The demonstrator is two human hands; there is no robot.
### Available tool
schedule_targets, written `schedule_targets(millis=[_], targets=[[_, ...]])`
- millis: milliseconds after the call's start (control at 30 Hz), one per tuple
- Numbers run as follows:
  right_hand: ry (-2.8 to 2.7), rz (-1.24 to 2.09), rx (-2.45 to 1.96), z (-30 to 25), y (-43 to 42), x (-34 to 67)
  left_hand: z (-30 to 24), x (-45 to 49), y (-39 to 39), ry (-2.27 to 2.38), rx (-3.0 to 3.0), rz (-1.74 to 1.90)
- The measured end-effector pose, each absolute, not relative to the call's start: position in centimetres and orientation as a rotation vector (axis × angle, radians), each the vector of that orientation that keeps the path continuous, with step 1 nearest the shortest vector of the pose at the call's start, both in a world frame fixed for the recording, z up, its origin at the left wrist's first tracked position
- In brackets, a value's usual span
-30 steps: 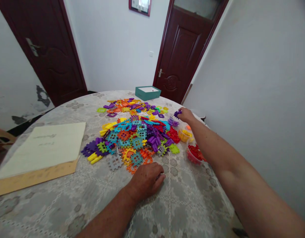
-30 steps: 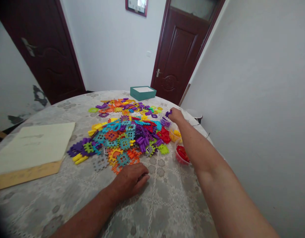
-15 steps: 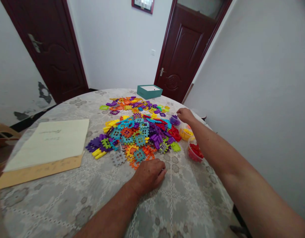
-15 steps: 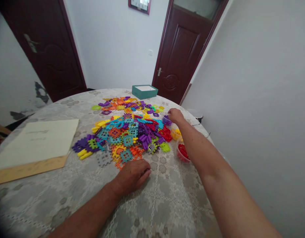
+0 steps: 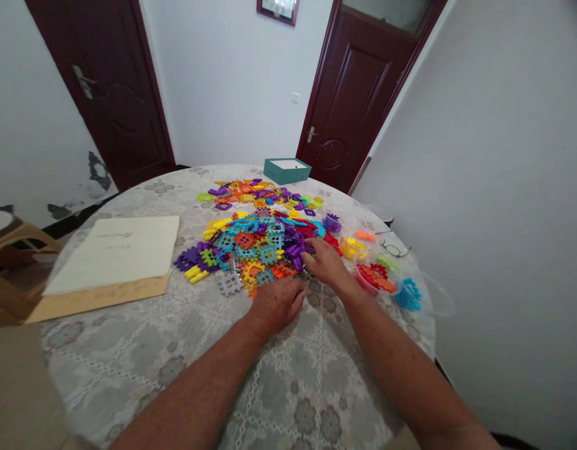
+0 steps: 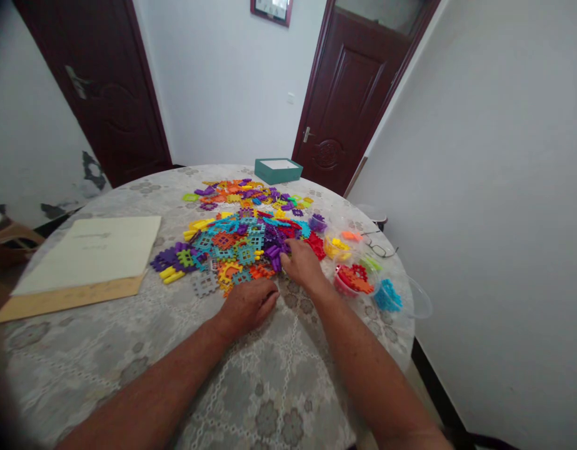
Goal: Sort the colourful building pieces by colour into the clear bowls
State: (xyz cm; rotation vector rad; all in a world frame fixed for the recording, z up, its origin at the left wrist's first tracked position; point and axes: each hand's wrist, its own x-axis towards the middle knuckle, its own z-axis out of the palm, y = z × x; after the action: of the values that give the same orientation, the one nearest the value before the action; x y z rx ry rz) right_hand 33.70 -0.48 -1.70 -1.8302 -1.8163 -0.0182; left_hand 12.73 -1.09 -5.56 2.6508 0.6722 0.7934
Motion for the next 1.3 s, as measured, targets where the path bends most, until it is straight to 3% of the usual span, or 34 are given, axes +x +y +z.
schedule_targets(millis=[267, 867, 1300], targets=[[-1.67, 0.091, -1.709, -5.0, -2.0, 32.8, -5.1, 12.2, 0.0, 0.968, 2.568, 0.895], [-1.76, 0.302, -1.472, -3.3, -4.0, 32.2, -5.4, 12.3, 0.1, 1.069, 2.585, 0.717], [-1.603, 0.62, -1.323, -3.0, -4.1, 31.2, -5.0, 12.3, -0.1, 1.114, 2.438, 0.928]])
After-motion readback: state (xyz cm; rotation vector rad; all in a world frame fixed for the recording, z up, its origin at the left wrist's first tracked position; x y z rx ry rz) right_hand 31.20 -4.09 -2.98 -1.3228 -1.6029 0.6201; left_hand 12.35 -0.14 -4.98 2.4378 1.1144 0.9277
